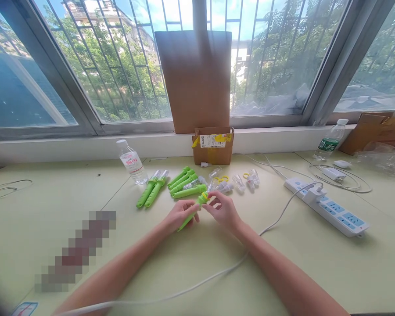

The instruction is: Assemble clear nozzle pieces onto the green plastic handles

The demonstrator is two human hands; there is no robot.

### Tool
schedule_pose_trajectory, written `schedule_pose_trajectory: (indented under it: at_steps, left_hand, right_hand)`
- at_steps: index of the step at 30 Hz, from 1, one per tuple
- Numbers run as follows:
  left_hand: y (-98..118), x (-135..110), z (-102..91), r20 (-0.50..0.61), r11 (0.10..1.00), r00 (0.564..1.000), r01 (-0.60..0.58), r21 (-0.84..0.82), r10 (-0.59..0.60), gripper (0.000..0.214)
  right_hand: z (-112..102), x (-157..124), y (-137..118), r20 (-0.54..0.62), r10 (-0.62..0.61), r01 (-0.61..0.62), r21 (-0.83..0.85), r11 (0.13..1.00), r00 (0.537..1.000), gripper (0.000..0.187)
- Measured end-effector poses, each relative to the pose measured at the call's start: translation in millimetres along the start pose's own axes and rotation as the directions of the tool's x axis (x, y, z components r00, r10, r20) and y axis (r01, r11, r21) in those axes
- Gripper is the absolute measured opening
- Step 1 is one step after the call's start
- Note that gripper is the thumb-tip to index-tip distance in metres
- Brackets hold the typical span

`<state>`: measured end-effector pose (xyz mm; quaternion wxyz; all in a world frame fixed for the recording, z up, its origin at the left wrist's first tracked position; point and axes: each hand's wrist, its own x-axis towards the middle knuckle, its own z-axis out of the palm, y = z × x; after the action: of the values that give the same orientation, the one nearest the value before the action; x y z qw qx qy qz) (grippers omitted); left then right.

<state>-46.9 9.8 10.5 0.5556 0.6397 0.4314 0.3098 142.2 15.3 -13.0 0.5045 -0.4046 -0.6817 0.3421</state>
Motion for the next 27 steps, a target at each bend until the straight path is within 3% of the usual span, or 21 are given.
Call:
schedule_pose_trajectory:
  at_steps: [6,15,20,23,27]
  left_hand:
    - [4.5,-2.8,-3.2,0.052,0.998,0.998,0.027,-0.054,-0.024,0.049]
    - [2.4,-3.0,-4.0,0.124,0.993,0.989,0.094,-0.072,-0.085,0.052]
    - [0.3,-2.0,0.9,0.017,0.999,0.999,0.041,0.008,-0.042,0.042]
    - [-1.4,-0.8,3.5,-0.068,0.998,0.997,0.04,-0.045,-0.043,0.042]
    - [-1.5,0.0,4.7,-0.078,0.994,0.996,0.045,-0.104,-0.053,0.041]
  right_hand:
    - [-0.3,0.6,3.0,0.047,0.032,-0.034,0.032,0.999,0.998,0.031]
    - [1.5,-0.8,-2.9,0.02,-0.006,0.005,0.045,0.999,1.0,0.028]
    - [3.2,-1.6,-1.7,-0.015,-0.027,0.027,0.03,0.999,1.0,0.026]
    - [3.4,-1.9,0.6,-0.028,-0.023,0.023,0.006,1.0,0.999,0.027]
    - [2.0,-1.6,2.1,-0.022,-0.016,0.016,-0.005,1.0,1.0,0.028]
